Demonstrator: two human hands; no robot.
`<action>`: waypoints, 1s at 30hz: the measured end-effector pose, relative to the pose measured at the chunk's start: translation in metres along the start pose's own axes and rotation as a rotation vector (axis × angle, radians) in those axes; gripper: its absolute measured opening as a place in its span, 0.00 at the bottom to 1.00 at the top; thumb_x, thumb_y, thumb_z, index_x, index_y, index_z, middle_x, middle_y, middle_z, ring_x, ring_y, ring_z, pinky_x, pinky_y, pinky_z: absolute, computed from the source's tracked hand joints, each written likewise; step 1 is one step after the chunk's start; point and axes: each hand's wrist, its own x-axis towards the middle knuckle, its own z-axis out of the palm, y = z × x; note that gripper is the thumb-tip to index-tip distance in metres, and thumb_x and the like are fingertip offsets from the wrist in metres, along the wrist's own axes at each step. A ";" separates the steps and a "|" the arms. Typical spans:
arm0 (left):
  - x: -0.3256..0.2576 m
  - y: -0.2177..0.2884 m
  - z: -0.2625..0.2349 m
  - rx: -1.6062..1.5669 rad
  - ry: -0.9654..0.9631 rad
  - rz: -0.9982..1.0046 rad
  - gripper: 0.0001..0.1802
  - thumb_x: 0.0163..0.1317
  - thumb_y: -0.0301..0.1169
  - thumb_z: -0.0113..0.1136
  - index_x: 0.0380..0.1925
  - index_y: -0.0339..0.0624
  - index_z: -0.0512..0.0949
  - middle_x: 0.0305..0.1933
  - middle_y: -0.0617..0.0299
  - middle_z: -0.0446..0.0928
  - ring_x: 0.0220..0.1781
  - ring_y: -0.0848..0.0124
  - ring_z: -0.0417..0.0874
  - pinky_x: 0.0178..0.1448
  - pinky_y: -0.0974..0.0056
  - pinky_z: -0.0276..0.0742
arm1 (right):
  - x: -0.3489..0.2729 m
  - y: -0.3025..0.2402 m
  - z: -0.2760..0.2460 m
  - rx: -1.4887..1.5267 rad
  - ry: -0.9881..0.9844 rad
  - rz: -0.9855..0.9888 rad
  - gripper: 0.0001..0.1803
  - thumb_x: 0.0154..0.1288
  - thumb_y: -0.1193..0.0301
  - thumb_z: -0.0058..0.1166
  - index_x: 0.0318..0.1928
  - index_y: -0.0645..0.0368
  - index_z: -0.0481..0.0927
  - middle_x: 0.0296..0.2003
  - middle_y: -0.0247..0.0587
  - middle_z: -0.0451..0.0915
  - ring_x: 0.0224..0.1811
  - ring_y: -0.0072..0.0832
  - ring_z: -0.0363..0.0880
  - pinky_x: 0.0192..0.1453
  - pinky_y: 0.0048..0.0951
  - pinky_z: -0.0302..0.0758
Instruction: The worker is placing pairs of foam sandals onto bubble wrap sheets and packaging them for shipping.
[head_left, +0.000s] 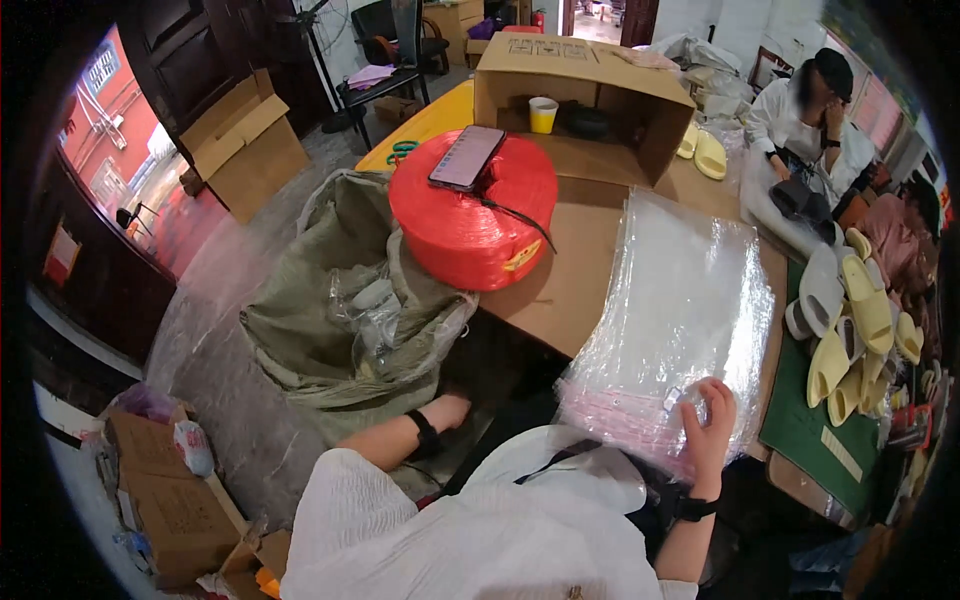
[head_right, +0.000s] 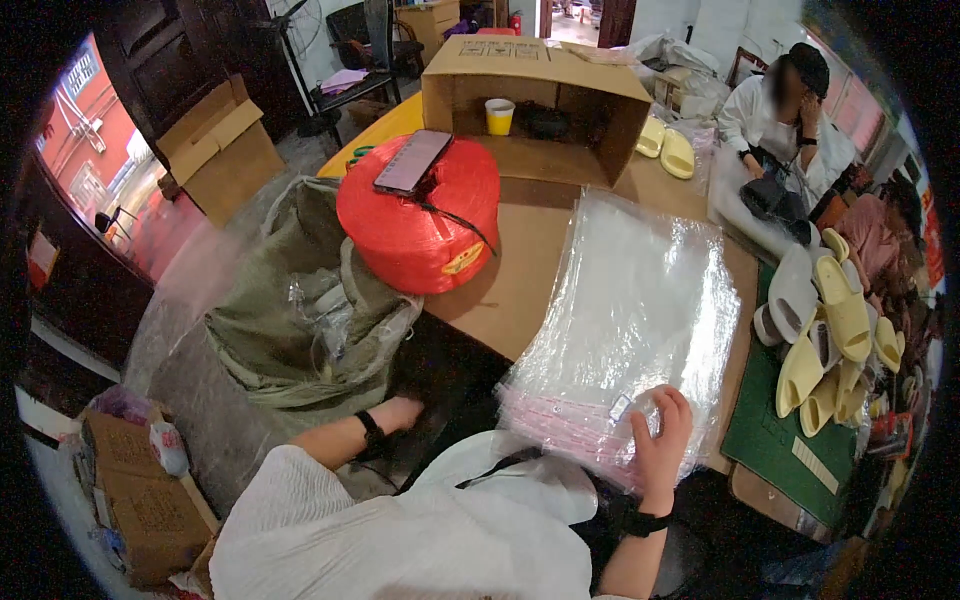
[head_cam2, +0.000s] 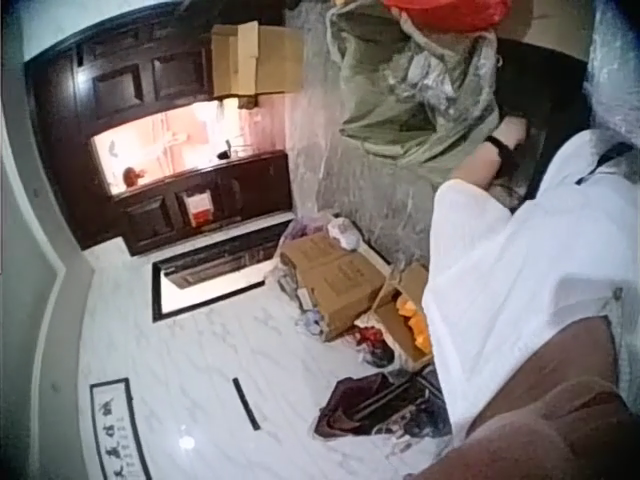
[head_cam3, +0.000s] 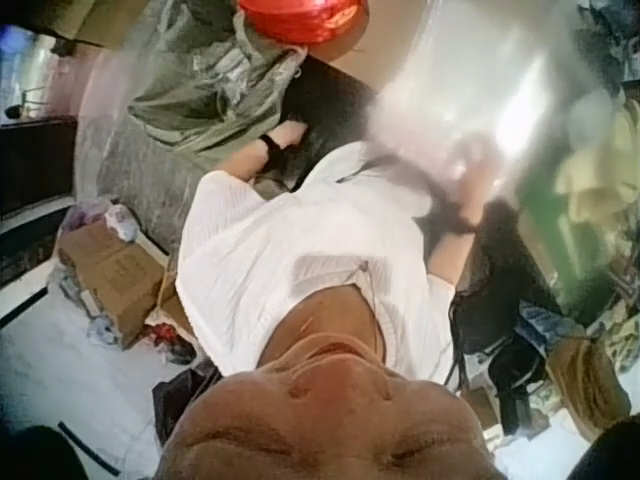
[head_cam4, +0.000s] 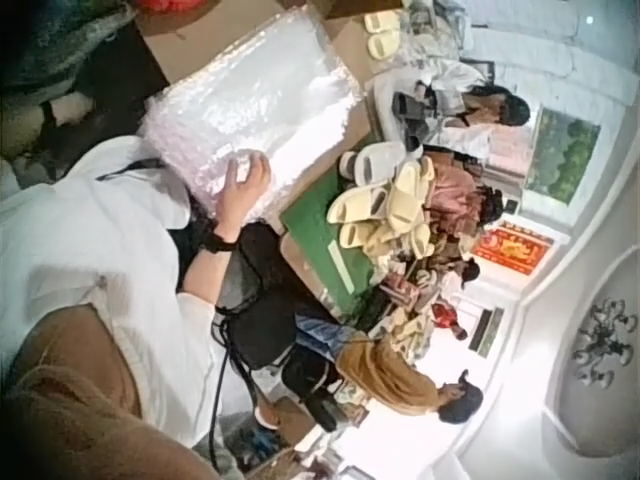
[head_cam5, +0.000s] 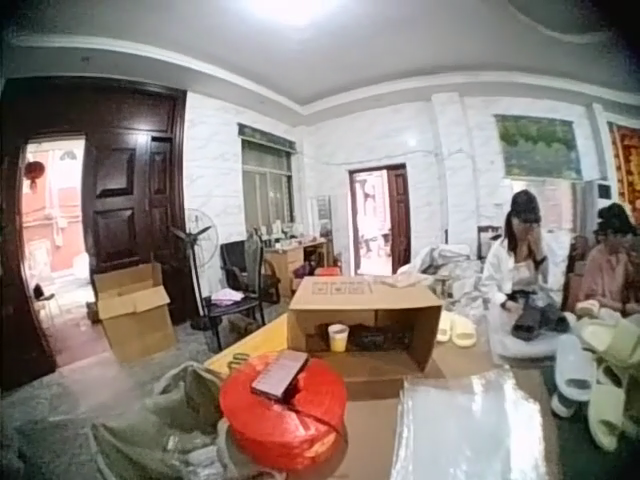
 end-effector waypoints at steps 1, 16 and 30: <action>-0.017 -0.013 0.011 0.213 -0.010 0.148 0.10 0.49 0.32 0.63 0.31 0.44 0.88 0.35 0.51 0.85 0.44 0.47 0.84 0.52 0.38 0.76 | 0.003 -0.002 0.000 0.005 -0.013 -0.026 0.22 0.59 0.71 0.65 0.53 0.61 0.77 0.60 0.49 0.73 0.63 0.46 0.68 0.68 0.42 0.66; -0.085 0.231 -0.302 -0.394 0.519 0.709 0.14 0.67 0.37 0.61 0.48 0.44 0.82 0.53 0.55 0.82 0.52 0.55 0.83 0.56 0.54 0.79 | 0.002 -0.003 0.003 -0.072 0.053 -0.097 0.23 0.56 0.64 0.70 0.50 0.57 0.81 0.56 0.50 0.77 0.62 0.49 0.72 0.66 0.46 0.67; 0.049 0.278 -0.235 0.016 0.680 0.587 0.35 0.67 0.56 0.54 0.69 0.53 0.70 0.77 0.42 0.59 0.79 0.40 0.53 0.80 0.41 0.40 | 0.013 0.034 -0.036 0.331 0.118 0.119 0.21 0.60 0.66 0.69 0.53 0.59 0.81 0.51 0.45 0.81 0.56 0.38 0.78 0.58 0.35 0.75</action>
